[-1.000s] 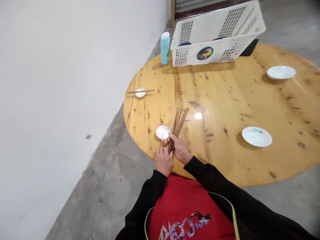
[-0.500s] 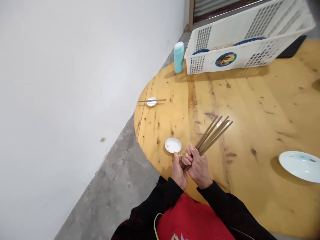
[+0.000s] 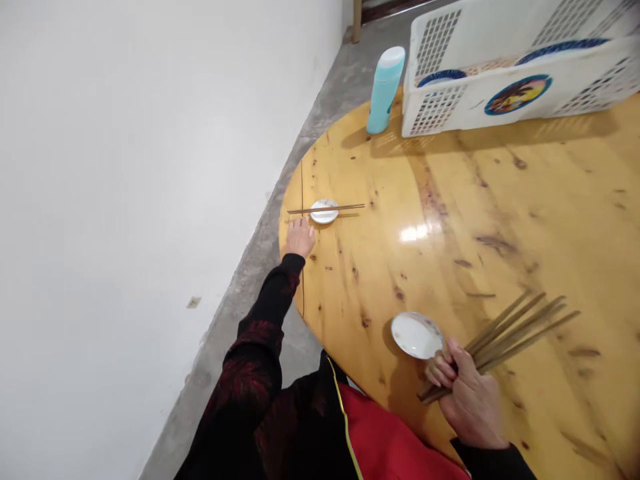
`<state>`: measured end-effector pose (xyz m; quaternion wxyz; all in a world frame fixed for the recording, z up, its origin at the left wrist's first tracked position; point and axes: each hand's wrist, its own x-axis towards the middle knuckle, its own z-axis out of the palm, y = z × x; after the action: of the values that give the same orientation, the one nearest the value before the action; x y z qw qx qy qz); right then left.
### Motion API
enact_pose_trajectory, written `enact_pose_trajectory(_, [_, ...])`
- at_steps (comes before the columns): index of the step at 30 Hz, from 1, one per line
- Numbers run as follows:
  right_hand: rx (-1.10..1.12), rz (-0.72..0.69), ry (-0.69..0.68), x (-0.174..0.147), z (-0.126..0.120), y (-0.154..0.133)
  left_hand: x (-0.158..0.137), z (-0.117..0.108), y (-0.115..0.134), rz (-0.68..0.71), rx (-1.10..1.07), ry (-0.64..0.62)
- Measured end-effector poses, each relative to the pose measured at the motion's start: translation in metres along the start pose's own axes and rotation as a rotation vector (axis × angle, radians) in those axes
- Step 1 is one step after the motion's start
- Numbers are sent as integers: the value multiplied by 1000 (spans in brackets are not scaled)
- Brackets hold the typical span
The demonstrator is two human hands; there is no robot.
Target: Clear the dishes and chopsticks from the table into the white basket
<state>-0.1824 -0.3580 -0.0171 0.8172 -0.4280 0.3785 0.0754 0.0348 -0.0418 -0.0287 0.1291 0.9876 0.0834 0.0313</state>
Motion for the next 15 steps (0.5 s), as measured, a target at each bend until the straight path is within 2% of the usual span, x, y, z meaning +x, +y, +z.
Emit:
enact_pose_trajectory(3, [13, 15, 60, -10, 25, 17, 42, 5, -27, 72, 156, -50])
enact_pose_trajectory(8, [-14, 13, 128, -15, 52, 34, 77, 19, -38, 143, 294, -138])
enact_pose_trajectory(12, [-42, 9, 127, -10, 60, 35, 77, 21, -38, 176, 336, -195])
enact_pose_trajectory(15, [-50, 33, 70, -3, 67, 30, 51, 14, -32, 146, 249, -193])
